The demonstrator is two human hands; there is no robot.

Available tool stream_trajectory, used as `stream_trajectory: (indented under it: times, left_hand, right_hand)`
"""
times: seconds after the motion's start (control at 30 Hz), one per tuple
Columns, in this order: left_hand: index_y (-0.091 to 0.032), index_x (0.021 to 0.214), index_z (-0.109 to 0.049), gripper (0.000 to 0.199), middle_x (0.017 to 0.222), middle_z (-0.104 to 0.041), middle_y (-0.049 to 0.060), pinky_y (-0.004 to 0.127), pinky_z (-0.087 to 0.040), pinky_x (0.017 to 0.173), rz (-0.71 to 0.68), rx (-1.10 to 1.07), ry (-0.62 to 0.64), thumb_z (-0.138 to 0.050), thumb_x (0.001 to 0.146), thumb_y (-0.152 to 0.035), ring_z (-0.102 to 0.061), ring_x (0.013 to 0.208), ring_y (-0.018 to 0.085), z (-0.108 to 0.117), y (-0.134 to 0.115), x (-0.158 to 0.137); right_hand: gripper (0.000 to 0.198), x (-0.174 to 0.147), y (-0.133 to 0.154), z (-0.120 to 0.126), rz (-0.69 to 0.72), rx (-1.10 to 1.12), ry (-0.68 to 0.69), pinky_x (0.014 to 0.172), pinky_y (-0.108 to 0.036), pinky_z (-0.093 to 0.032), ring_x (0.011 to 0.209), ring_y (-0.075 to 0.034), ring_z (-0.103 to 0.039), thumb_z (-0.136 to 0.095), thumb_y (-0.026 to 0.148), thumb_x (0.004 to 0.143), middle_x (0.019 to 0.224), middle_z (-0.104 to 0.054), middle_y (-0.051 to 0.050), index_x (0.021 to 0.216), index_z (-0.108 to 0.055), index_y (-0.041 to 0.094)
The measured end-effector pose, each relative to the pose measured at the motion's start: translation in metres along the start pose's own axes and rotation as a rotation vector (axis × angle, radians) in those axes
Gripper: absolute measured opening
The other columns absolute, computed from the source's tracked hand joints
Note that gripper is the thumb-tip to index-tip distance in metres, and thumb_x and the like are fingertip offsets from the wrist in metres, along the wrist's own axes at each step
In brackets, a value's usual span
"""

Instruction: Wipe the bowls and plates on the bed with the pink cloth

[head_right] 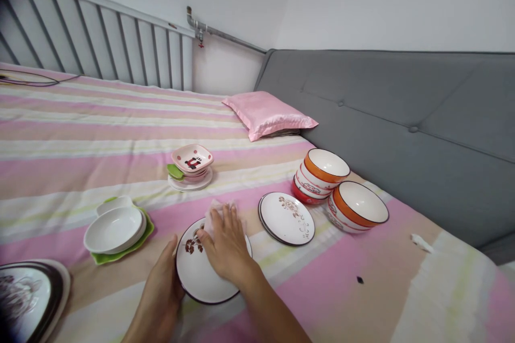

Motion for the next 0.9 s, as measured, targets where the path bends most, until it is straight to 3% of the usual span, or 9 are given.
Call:
stream_trajectory:
  times: [0.13,0.3,0.43,0.53,0.63,0.73,0.9]
  left_hand:
    - [-0.017,0.118,-0.060,0.045,0.111,-0.067,0.009,0.034,-0.047,0.088,-0.124,0.066,-0.021,-0.049,0.083,-0.044,-0.061,0.104,0.024,0.000,0.002,0.003]
    - [-0.017,0.113,-0.061,0.046,0.124,-0.059,0.009,0.041,-0.032,0.104,-0.481,0.392,-0.151,-0.045,0.083,-0.048,-0.049,0.120,0.026,0.011,0.000,0.013]
    - [-0.014,0.113,-0.061,0.050,0.126,-0.058,0.011,0.040,-0.028,0.107,-0.688,0.514,-0.192,-0.043,0.083,-0.050,-0.047,0.121,0.025,0.018,-0.006,0.016]
    - [-0.014,0.111,-0.062,0.051,0.124,-0.059,0.011,0.040,-0.028,0.107,-0.720,0.553,-0.225,-0.042,0.082,-0.052,-0.047,0.121,0.025,0.020,-0.009,0.015]
    - [-0.016,0.109,-0.063,0.051,0.122,-0.060,0.010,0.041,-0.030,0.105,-0.707,0.566,-0.224,-0.041,0.082,-0.053,-0.048,0.119,0.025,0.018,-0.009,0.013]
    - [-0.018,0.106,-0.064,0.048,0.120,-0.061,0.008,0.041,-0.032,0.104,-0.702,0.565,-0.190,-0.041,0.082,-0.054,-0.049,0.117,0.025,0.015,-0.007,0.012]
    - [-0.020,0.105,-0.064,0.048,0.119,-0.062,0.008,0.042,-0.034,0.102,-0.662,0.554,-0.164,-0.042,0.082,-0.055,-0.051,0.115,0.026,0.014,-0.005,0.013]
  right_hand:
    - [0.069,-0.007,0.011,0.005,0.058,0.037,0.203,0.115,-0.047,-0.003,0.141,-0.023,0.011,-0.026,0.060,0.091,0.155,0.004,-0.006,0.148,-0.012,0.023]
    - [0.071,-0.016,0.022,0.010,0.211,0.055,0.359,0.116,-0.043,-0.004,0.141,-0.023,0.010,-0.033,0.055,0.091,0.155,0.005,-0.006,0.148,-0.008,0.021]
    - [0.069,-0.023,0.029,0.014,0.366,0.029,0.477,0.115,-0.043,-0.011,0.142,-0.025,-0.005,-0.049,0.043,0.088,0.154,-0.008,-0.009,0.147,-0.019,0.022]
    - [0.062,-0.028,0.034,0.021,0.445,-0.023,0.501,0.113,-0.038,-0.020,0.139,-0.023,-0.023,-0.058,0.029,0.083,0.151,-0.026,-0.008,0.140,-0.036,0.024]
    - [0.051,-0.033,0.035,0.030,0.404,-0.106,0.510,0.107,-0.036,-0.028,0.128,-0.022,-0.042,-0.063,0.022,0.078,0.139,-0.047,-0.002,0.127,-0.053,0.030]
    - [0.042,-0.035,0.029,0.039,0.272,-0.206,0.464,0.096,-0.032,-0.037,0.112,-0.022,-0.056,-0.066,0.021,0.072,0.119,-0.064,0.001,0.112,-0.064,0.033]
    - [0.046,-0.036,0.019,0.048,0.050,-0.321,0.323,0.078,-0.028,-0.041,0.102,-0.023,-0.061,-0.063,0.015,0.066,0.107,-0.069,0.001,0.106,-0.067,0.038]
Point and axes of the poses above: each hand's wrist, its own x-axis towards the middle knuckle, its own z-axis out of the back of the hand, y = z × x, the point moved 3 cm from there along x, towards the middle knuckle
